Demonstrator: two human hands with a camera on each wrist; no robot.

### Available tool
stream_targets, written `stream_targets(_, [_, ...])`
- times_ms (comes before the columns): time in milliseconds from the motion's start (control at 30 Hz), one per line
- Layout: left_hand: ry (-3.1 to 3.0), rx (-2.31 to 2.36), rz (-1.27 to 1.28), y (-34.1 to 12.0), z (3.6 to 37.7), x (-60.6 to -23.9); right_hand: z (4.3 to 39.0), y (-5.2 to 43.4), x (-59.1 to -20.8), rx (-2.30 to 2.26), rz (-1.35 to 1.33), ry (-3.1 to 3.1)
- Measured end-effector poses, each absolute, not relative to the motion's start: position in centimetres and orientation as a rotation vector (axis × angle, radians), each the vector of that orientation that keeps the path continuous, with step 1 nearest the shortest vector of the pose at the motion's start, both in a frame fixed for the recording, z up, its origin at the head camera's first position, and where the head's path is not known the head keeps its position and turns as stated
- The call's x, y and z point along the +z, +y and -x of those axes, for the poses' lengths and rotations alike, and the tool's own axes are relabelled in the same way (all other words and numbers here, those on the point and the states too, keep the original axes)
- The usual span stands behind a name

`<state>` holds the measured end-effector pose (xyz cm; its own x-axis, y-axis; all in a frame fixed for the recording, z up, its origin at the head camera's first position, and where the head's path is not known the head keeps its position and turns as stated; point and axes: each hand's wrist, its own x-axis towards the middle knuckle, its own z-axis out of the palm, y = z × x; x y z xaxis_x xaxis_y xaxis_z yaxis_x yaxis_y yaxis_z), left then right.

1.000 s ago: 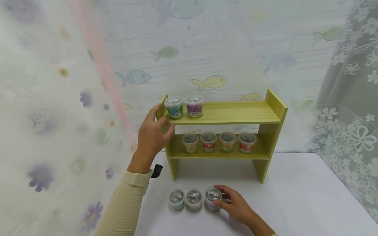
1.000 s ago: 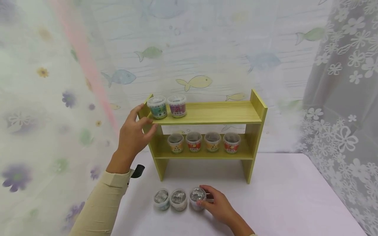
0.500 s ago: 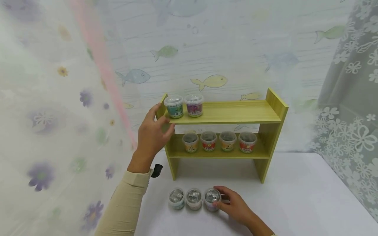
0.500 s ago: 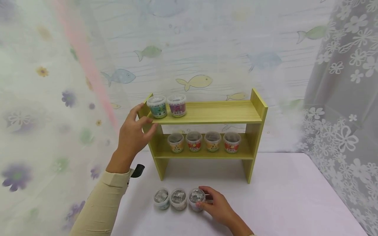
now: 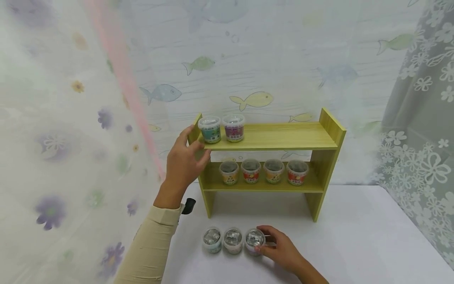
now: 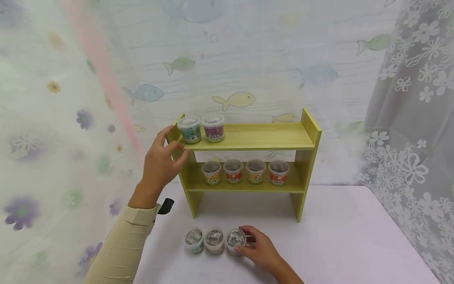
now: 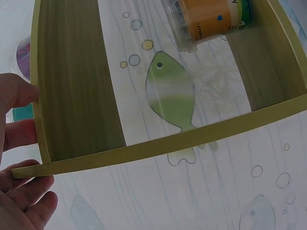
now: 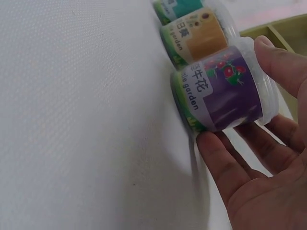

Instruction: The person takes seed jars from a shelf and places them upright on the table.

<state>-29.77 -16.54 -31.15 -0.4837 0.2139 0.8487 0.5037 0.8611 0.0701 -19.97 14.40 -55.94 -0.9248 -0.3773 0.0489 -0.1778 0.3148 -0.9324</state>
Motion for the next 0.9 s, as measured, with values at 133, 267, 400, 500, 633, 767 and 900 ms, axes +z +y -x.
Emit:
stream_targets(133, [-2.078,-0.385,0.526,-16.6,29.8,-31.2,20.0,14.3,-55.8,-1.679,0.499,2.376])
stream_targets(267, [-2.072,-0.385,0.53,-16.6,29.9,-31.3,20.0,14.2,-55.4,-1.678,0.506,2.408])
stream_targets(400, [-2.076,-0.389,0.525,-16.6,30.0,-31.3,20.0,14.3,-54.6,-1.649,0.528,2.492])
stream_targets(500, [-2.08,-0.393,0.523,-16.6,30.0,-31.3,20.2,14.4,-53.7,-1.62,0.564,2.556])
stream_targets(633, [-2.082,-0.39,0.52,-16.7,30.0,-31.3,20.6,14.5,-52.0,-1.568,0.6,2.628])
stream_targets(767, [-2.079,-0.39,0.524,-16.7,29.9,-31.3,21.2,14.6,-49.9,-1.515,0.635,2.688])
stream_targets(900, [-2.077,-0.387,0.53,-16.7,29.9,-31.4,21.6,14.5,-47.7,-1.49,0.693,2.721])
